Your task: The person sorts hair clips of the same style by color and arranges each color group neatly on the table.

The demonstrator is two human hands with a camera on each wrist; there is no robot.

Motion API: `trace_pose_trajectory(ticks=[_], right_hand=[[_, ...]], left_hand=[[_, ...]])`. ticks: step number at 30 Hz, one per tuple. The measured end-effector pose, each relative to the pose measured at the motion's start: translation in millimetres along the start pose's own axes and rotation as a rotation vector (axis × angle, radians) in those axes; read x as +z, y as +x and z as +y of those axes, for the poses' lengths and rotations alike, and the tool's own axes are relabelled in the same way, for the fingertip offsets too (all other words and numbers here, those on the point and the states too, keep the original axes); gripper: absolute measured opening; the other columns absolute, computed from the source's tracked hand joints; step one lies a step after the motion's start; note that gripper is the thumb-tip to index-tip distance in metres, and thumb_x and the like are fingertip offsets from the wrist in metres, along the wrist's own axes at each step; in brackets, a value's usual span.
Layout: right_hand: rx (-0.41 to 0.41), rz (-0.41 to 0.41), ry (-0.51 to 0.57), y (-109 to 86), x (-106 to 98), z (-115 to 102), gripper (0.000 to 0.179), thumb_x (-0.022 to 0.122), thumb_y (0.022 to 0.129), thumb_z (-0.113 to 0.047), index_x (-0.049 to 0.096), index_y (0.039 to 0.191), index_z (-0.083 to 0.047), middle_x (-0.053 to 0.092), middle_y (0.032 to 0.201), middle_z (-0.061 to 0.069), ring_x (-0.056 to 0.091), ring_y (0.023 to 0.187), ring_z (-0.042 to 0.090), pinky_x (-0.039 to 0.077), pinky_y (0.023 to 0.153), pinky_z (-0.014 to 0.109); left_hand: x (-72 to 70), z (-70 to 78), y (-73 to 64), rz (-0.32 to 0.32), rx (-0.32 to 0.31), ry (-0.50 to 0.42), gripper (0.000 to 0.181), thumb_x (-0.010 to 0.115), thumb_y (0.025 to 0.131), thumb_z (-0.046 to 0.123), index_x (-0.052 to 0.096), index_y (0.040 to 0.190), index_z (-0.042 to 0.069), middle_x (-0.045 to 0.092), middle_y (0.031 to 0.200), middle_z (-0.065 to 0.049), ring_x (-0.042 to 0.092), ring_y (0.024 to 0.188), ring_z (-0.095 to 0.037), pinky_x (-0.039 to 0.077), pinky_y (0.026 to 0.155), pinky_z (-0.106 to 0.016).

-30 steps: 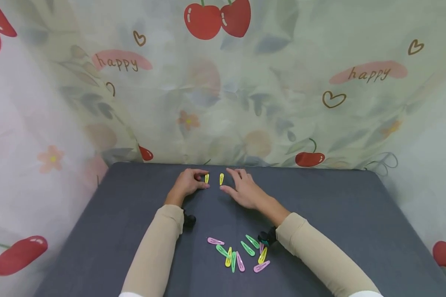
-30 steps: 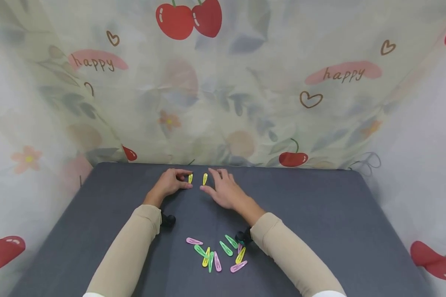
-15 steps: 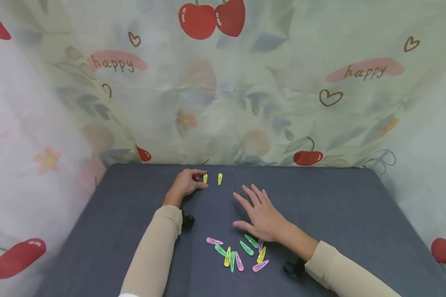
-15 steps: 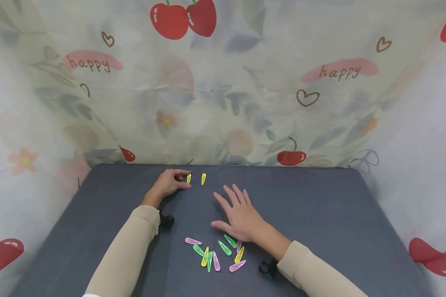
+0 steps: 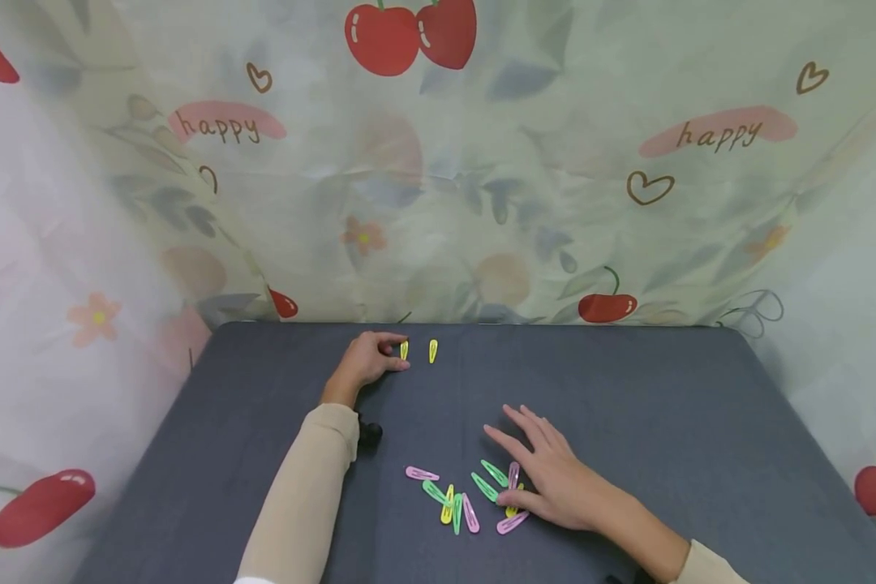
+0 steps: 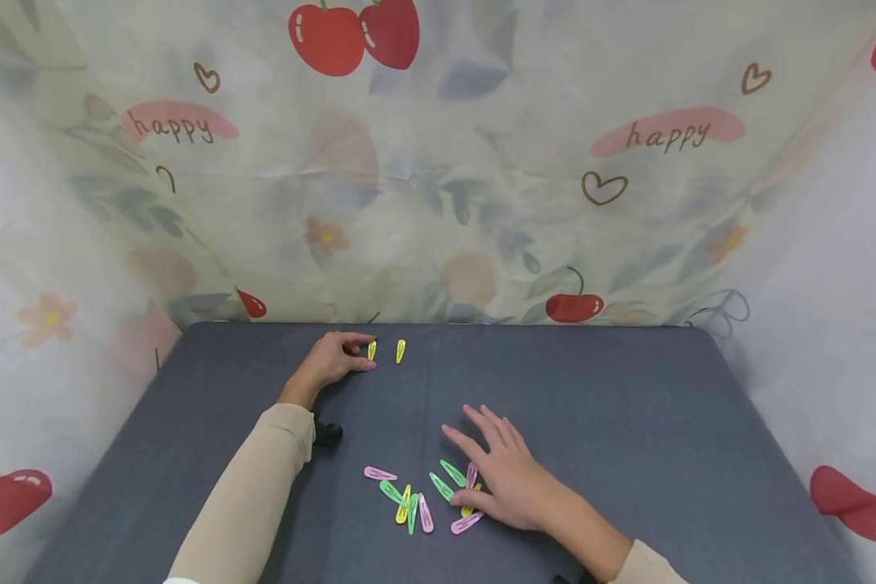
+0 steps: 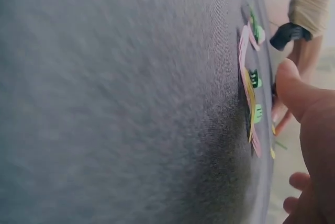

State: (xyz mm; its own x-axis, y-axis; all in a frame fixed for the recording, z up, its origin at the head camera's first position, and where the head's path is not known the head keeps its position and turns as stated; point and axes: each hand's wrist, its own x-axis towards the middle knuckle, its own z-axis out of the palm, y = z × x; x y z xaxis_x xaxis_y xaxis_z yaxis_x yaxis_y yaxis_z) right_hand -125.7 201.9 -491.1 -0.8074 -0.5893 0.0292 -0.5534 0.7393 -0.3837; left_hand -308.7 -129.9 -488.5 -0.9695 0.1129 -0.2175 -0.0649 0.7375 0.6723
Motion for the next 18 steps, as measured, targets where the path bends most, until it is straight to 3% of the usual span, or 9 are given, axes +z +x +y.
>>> trace_pose_trajectory(ticks=[6,9,13,18], right_hand=[[-0.003,0.034,0.08,-14.3,-1,1,0.075,0.076,0.088,-0.05,0.042,0.154,-0.04,0.031,0.165,0.007,0.033,0.146,0.032,0.031,0.111,0.065],[-0.057,0.073,0.09,-19.6,0,2,0.063,0.076,0.089,-0.047,0.052,0.146,-0.038,0.043,0.151,0.0,0.041,0.132,0.021,0.038,0.106,0.054],[-0.132,0.096,0.132,-23.2,1,3,0.04,0.074,0.092,-0.039,0.062,0.13,-0.032,0.05,0.127,-0.011,0.047,0.115,0.007,0.046,0.096,0.034],[-0.174,0.055,0.273,-25.5,0,7,0.022,0.072,0.096,-0.022,0.064,0.115,-0.026,0.053,0.111,-0.01,0.055,0.094,-0.001,0.049,0.082,0.018]], left_hand=[[0.8,0.1,0.0,0.008,0.009,0.0,0.053,0.083,0.086,0.029,0.067,0.137,0.027,0.063,0.119,-0.008,0.055,0.107,-0.026,0.045,0.098,-0.044],[1.5,-0.3,0.4,0.014,0.01,0.008,0.053,0.084,0.086,0.029,0.067,0.136,0.026,0.063,0.118,-0.008,0.055,0.106,-0.025,0.045,0.097,-0.044],[1.5,-0.8,0.4,0.018,0.004,0.01,0.053,0.084,0.086,0.029,0.067,0.136,0.026,0.062,0.117,-0.008,0.054,0.105,-0.025,0.045,0.096,-0.043],[1.9,0.2,-0.3,0.022,-0.002,-0.001,0.053,0.084,0.085,0.028,0.068,0.136,0.026,0.062,0.117,-0.008,0.054,0.105,-0.025,0.045,0.096,-0.043]])
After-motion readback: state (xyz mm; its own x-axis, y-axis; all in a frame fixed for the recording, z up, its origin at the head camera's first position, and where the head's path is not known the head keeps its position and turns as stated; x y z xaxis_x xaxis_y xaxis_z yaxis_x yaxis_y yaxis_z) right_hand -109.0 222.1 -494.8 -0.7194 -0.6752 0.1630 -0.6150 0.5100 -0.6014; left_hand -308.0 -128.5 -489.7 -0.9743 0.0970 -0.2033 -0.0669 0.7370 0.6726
